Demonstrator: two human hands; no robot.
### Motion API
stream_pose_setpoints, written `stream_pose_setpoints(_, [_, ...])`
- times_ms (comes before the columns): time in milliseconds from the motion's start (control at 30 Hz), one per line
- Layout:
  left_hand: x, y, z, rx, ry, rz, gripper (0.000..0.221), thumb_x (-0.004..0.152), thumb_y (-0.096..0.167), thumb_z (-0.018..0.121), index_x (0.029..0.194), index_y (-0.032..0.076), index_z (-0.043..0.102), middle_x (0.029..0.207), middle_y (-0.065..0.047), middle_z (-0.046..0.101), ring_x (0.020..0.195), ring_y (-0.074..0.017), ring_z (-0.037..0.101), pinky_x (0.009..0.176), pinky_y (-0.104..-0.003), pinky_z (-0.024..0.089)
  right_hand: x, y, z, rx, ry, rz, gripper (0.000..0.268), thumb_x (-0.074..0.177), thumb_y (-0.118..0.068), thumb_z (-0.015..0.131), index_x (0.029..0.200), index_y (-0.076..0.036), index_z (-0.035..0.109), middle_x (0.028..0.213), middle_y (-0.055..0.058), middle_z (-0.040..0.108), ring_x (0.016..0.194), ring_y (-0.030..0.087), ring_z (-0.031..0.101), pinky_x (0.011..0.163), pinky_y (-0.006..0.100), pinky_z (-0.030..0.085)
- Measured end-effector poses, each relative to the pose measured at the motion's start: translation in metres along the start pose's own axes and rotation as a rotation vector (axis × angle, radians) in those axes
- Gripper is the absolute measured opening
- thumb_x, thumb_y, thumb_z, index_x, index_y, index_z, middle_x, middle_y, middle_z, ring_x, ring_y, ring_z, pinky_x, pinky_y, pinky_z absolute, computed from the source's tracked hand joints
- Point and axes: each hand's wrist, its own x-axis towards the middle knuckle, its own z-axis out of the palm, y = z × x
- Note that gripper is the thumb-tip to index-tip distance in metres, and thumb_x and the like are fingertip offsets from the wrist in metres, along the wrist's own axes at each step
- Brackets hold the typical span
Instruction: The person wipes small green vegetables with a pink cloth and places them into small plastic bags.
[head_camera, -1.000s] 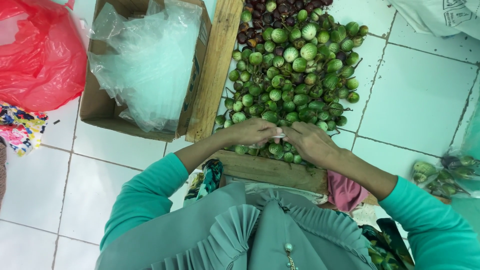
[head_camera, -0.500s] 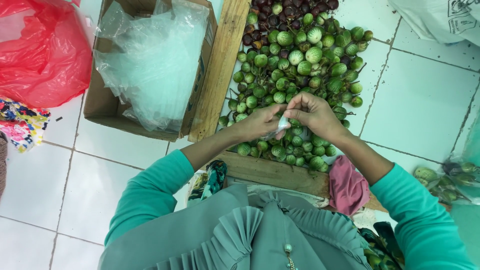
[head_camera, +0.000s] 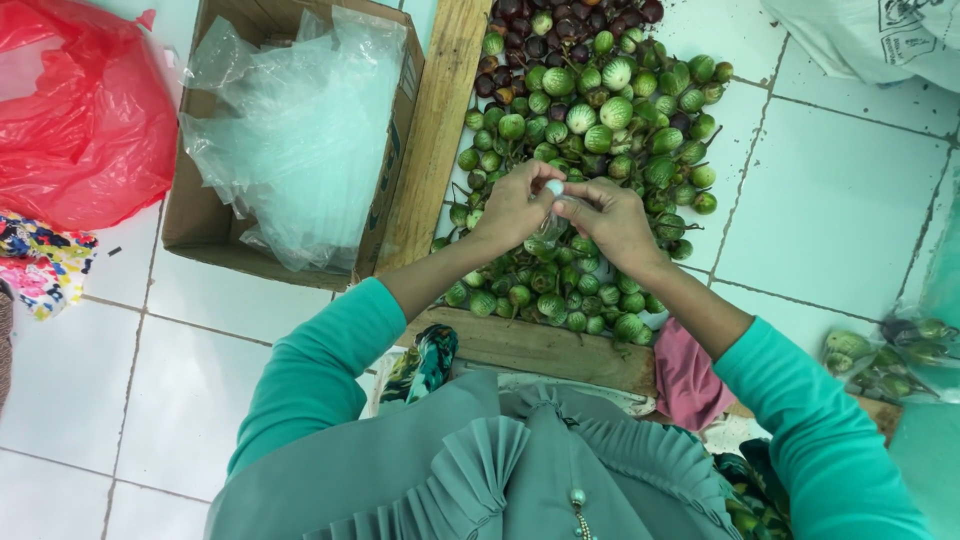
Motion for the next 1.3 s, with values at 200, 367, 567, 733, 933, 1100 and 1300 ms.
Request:
stream_pose_setpoints(200, [0.019, -0.011, 0.008, 0.074, 0.047, -0.081, 0.016, 0.085, 0.025, 0.069, 0.095, 0.014, 0.075, 0.076, -0.004, 0.069, 0.074, -0.0191, 0.072, 0.066, -0.033, 0.054, 0.011, 0.013, 0.005, -0.079, 0.018, -0.077, 0.029, 0.109, -0.016, 0.068, 0.126, 0.007, 0.070, 0.086, 0.018, 0.060, 0.064, 0.019, 0.061, 0.056, 0.033, 0.051])
stream_pose_setpoints(367, [0.018, -0.007, 0.001, 0.053, 0.023, 0.009, 0.019, 0.079, 0.026, 0.076, 0.089, 0.010, 0.073, 0.073, -0.005, 0.069, 0.071, -0.0176, 0.070, 0.063, -0.032, 0.052, 0.013, 0.029, -0.003, -0.150, 0.039, -0.096, 0.020, 0.108, -0.007, 0.065, 0.122, 0.005, 0.073, 0.097, 0.021, 0.061, 0.070, 0.024, 0.067, 0.060, 0.037, 0.053])
stream_pose_setpoints(567, [0.018, -0.019, 0.002, -0.024, -0.082, 0.312, 0.015, 0.083, 0.013, 0.077, 0.088, 0.007, 0.065, 0.084, -0.011, 0.063, 0.079, -0.0240, 0.067, 0.064, -0.034, 0.051, 0.014, 0.047, -0.006, -0.118, 0.007, -0.075, 0.018, 0.105, -0.003, 0.066, 0.118, 0.007, 0.074, 0.103, 0.022, 0.060, 0.070, 0.024, 0.068, 0.064, 0.039, 0.055])
stream_pose_setpoints(733, [0.004, 0.009, -0.013, -0.041, -0.140, 0.202, 0.011, 0.089, 0.018, 0.075, 0.091, 0.011, 0.067, 0.076, -0.003, 0.064, 0.066, -0.0129, 0.062, 0.058, -0.028, 0.047, 0.012, 0.043, -0.003, -0.084, -0.023, -0.066, 0.015, 0.105, -0.004, 0.066, 0.114, 0.006, 0.074, 0.097, 0.015, 0.059, 0.068, 0.019, 0.068, 0.062, 0.032, 0.056])
stream_pose_setpoints(933, [0.018, -0.016, -0.010, -0.102, -0.118, 0.040, 0.015, 0.091, 0.021, 0.073, 0.093, 0.008, 0.067, 0.077, -0.005, 0.066, 0.068, -0.0141, 0.066, 0.058, -0.030, 0.047, 0.012, 0.031, 0.004, -0.235, 0.142, -0.176, 0.014, 0.093, -0.002, 0.083, 0.105, 0.001, 0.077, 0.091, 0.015, 0.061, 0.081, 0.028, 0.068, 0.068, 0.033, 0.049])
stream_pose_setpoints(1100, [0.019, -0.011, -0.004, -0.437, -0.062, -0.299, 0.022, 0.078, 0.010, 0.078, 0.089, -0.006, 0.067, 0.070, -0.012, 0.066, 0.062, -0.0146, 0.071, 0.052, -0.024, 0.064, 0.011, 0.034, 0.008, -0.058, 0.169, -0.153, 0.038, 0.095, 0.005, 0.078, 0.129, -0.004, 0.064, 0.094, 0.014, 0.065, 0.087, 0.015, 0.065, 0.074, 0.030, 0.056])
stream_pose_setpoints(1300, [0.018, 0.001, -0.010, -0.614, -0.059, -0.359, 0.022, 0.078, 0.004, 0.074, 0.093, -0.010, 0.067, 0.076, -0.016, 0.067, 0.070, -0.0187, 0.075, 0.066, -0.029, 0.068, 0.003, 0.016, 0.010, 0.027, 0.112, -0.212, 0.064, 0.098, 0.014, 0.067, 0.154, -0.005, 0.043, 0.111, 0.021, 0.065, 0.105, 0.025, 0.066, 0.090, 0.042, 0.060])
